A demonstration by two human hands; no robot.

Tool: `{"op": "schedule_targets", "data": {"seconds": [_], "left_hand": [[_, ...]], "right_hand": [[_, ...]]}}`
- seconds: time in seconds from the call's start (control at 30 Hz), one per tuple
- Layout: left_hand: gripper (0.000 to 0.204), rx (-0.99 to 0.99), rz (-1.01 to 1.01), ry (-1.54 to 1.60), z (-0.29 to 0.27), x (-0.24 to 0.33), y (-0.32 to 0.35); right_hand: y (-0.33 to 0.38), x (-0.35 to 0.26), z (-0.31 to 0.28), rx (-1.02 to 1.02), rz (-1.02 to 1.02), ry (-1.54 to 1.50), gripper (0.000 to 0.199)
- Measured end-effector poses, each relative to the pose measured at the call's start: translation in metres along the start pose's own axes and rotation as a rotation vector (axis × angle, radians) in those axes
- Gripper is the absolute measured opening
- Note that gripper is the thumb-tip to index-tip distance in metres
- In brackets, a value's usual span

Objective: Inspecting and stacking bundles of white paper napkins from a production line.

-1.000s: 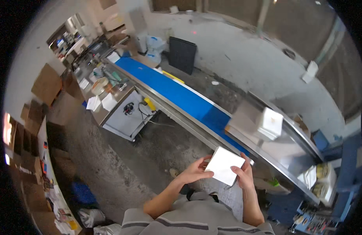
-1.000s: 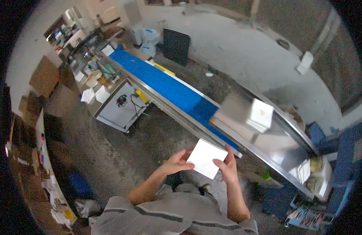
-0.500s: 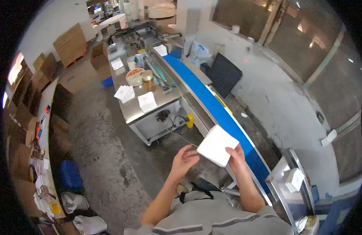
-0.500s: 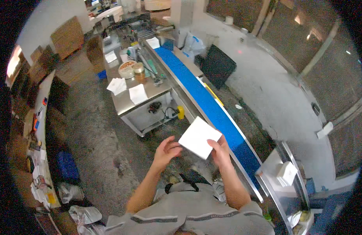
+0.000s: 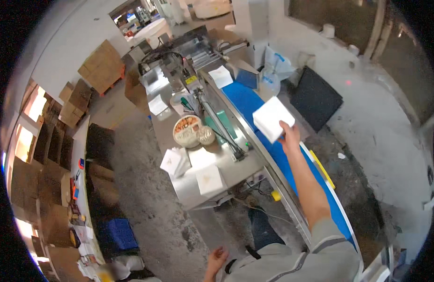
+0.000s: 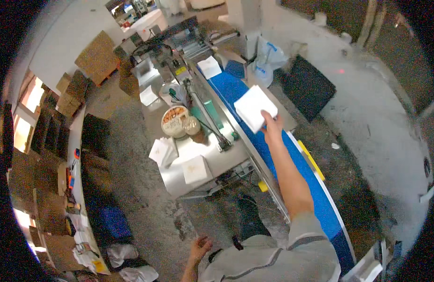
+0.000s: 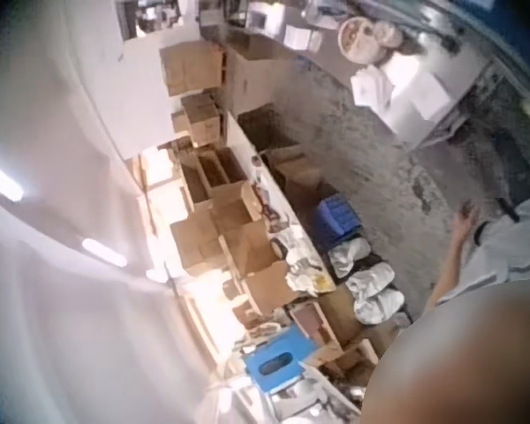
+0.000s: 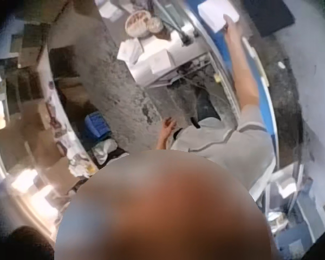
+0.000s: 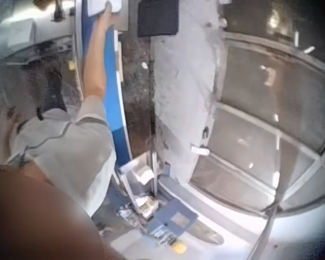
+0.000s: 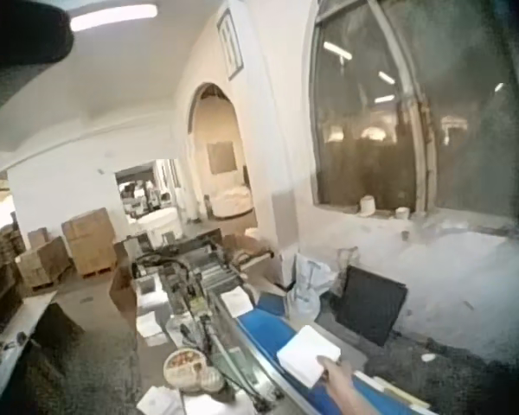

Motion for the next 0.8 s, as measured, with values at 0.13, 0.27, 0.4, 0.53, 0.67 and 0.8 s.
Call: {"op": "schedule_targets", "data": {"seconds": [0.13,0.27,0.4,0.53,0.67,0.8], "left_hand": [[0.053,0.065,-0.224,-0.061,-0.008,0.040,-0.035],[0.050,0.064,-0.260,-0.037,-0.004,0.082,-0.067],[0.053,0.121,-0.394,-0.038,0.015,0.146,-0.079],[0.053,0.103,-0.472,-0.023,0.021,0.141,-0.109],[0.055,0.085,-0.460,-0.058,0.039,0.196,-0.133],[0.055,0.056,-0.479,-0.013,0.042,0.204,-0.150]], "right_hand": [[-0.159,0.052,0.094,0.050,0.057,-0.031,0.050],[-0.283,0.097,0.183,0.035,0.004,-0.154,0.067],[-0.312,0.155,0.232,0.005,0.102,-0.164,0.083],[-0.352,0.235,0.208,0.217,0.125,0.100,0.082],[-0.358,0.246,0.199,0.266,-0.024,0.043,0.072],[-0.352,0.213,0.187,0.174,-0.194,0.502,0.074]]}}
Point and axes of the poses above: each hand's wrist, its own y-axis away from the middle knuckle, its own z-axis out of the palm, x = y × z, the point moved 5 cm from there along -y, towards the middle knuckle, and after that the axes turned 2 degrees about -y, right-handed, at the moved point
